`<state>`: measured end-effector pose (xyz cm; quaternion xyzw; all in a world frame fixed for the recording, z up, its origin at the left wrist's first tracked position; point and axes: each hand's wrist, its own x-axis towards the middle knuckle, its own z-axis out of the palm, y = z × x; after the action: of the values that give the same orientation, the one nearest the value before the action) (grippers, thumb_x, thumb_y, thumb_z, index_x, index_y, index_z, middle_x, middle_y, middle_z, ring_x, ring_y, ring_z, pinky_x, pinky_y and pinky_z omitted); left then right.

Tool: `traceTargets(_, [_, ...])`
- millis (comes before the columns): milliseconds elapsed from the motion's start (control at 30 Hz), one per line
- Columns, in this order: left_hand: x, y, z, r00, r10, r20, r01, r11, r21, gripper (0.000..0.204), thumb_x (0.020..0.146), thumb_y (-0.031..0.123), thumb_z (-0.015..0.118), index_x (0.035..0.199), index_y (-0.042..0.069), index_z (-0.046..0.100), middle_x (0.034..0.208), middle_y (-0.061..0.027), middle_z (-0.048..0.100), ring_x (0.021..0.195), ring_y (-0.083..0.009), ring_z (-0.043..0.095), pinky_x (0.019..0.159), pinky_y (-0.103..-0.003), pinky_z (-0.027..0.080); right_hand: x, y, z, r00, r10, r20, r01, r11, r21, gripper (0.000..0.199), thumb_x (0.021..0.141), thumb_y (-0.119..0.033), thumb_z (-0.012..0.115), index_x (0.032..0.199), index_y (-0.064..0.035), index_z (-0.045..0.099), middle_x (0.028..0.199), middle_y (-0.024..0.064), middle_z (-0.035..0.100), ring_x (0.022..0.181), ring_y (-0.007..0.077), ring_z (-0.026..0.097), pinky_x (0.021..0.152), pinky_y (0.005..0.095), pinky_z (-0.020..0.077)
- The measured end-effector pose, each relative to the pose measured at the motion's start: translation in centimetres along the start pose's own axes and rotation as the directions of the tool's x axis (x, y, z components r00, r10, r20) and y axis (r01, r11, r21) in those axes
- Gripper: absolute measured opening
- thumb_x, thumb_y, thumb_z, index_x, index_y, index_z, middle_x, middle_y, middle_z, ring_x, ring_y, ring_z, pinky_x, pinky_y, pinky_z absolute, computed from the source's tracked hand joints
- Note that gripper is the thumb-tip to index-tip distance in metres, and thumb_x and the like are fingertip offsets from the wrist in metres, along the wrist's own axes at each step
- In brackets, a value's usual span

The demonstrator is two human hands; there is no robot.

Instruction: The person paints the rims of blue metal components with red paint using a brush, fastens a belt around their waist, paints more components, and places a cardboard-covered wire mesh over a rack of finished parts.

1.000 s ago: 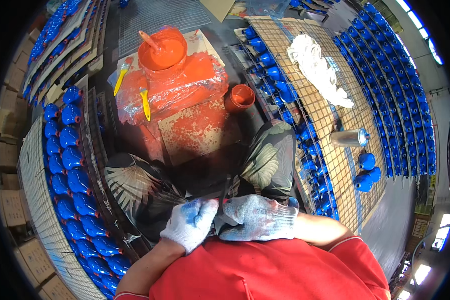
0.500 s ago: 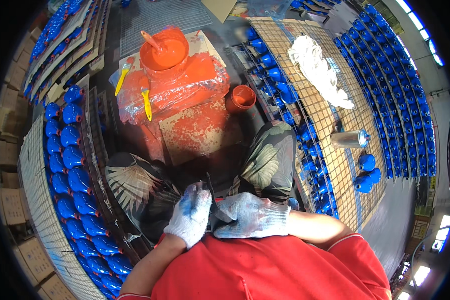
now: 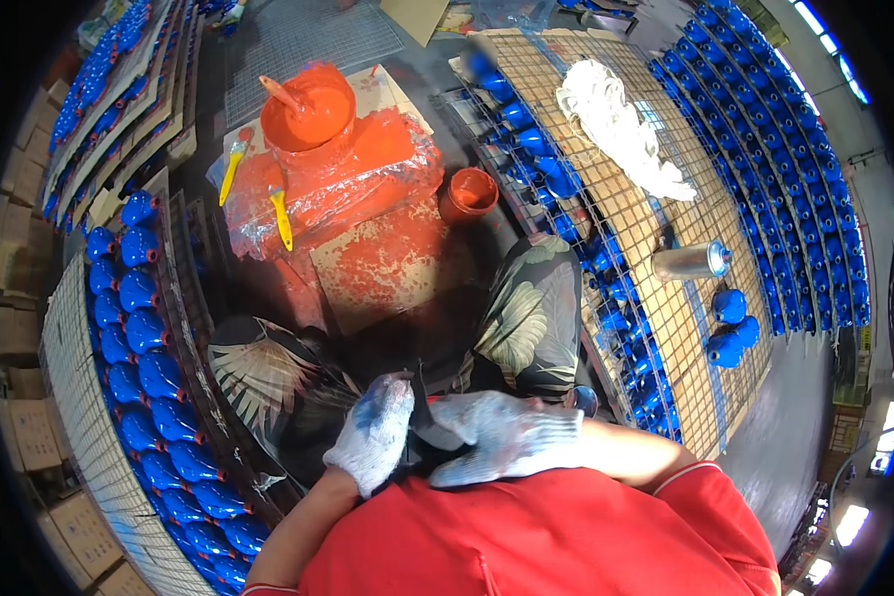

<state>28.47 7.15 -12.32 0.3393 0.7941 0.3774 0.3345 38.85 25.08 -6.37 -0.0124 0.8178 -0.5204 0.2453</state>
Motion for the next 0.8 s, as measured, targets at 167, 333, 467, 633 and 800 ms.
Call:
traceTargets(167, [0.1, 2.3, -2.8, 0.891, -0.229, 0.393, 0.374, 0.861, -0.345, 0.032, 0.101, 0.027, 0.049, 0.111, -0.001, 0.061, 0.100, -0.0170, 0.069, 0.095, -0.0297, 0.067, 0.088, -0.035, 0.050, -3.6, 1.3, -3.1, 0.956, 0.254, -0.146, -0.183, 0.907, 0.379, 0.038, 0.089, -0.028, 0.070, 0.116, -0.0007, 0.066, 0.105, 0.0121, 0.068, 0.093, 0.0189, 0.065, 0.082, 0.0324, 0.0512])
traceTargets(333, [0.2, 3.5, -4.4, 0.986, 0.093, 0.136, -0.118, 0.975, 0.187, 0.018, 0.093, 0.016, 0.060, 0.100, 0.001, 0.068, 0.090, -0.0114, 0.070, 0.087, -0.0201, 0.069, 0.080, -0.032, 0.053, -6.5, 2.8, -3.6, 0.874, 0.441, -0.205, -0.144, 0.637, 0.757, 0.038, 0.098, -0.038, 0.058, 0.106, -0.0021, 0.068, 0.095, 0.0079, 0.070, 0.084, 0.0160, 0.067, 0.075, 0.0300, 0.0540])
traceTargets(467, [2.7, 3.9, -2.3, 0.887, 0.138, 0.442, -0.068, 0.983, -0.172, 0.030, 0.083, 0.034, 0.072, 0.094, 0.006, 0.070, 0.087, -0.0129, 0.070, 0.081, -0.0328, 0.068, 0.074, -0.038, 0.054, -6.8, 1.2, -4.3, 0.839, 0.365, -0.404, 0.098, 0.628, 0.772, 0.053, 0.097, -0.054, 0.049, 0.098, -0.0042, 0.068, 0.076, 0.0062, 0.068, 0.057, 0.0064, 0.054, 0.049, 0.0199, 0.0390])
traceTargets(633, [5.1, 8.6, -0.8, 0.534, -0.215, 0.817, 0.070, 0.975, 0.211, 0.054, 0.082, 0.055, 0.067, 0.104, 0.006, 0.067, 0.099, -0.0152, 0.068, 0.095, -0.0338, 0.065, 0.084, -0.040, 0.050, -5.8, 1.7, -1.7, 0.731, 0.562, -0.388, 0.294, 0.253, 0.922, 0.052, 0.103, -0.046, 0.038, 0.089, -0.0032, 0.065, 0.068, 0.0080, 0.063, 0.061, 0.0144, 0.057, 0.059, 0.0265, 0.0473])
traceTargets(800, [3.2, 6.7, -0.1, 0.750, 0.099, 0.654, -0.200, 0.976, 0.081, 0.039, 0.081, 0.030, 0.078, 0.104, 0.001, 0.068, 0.081, -0.0085, 0.067, 0.063, -0.0127, 0.066, 0.061, -0.027, 0.052, -5.5, 4.3, 0.1, 0.700, 0.578, -0.420, 0.590, -0.135, 0.796, 0.056, 0.105, -0.040, 0.035, 0.070, -0.0027, 0.058, 0.061, 0.0111, 0.054, 0.065, 0.0283, 0.060, 0.070, 0.0377, 0.0518])
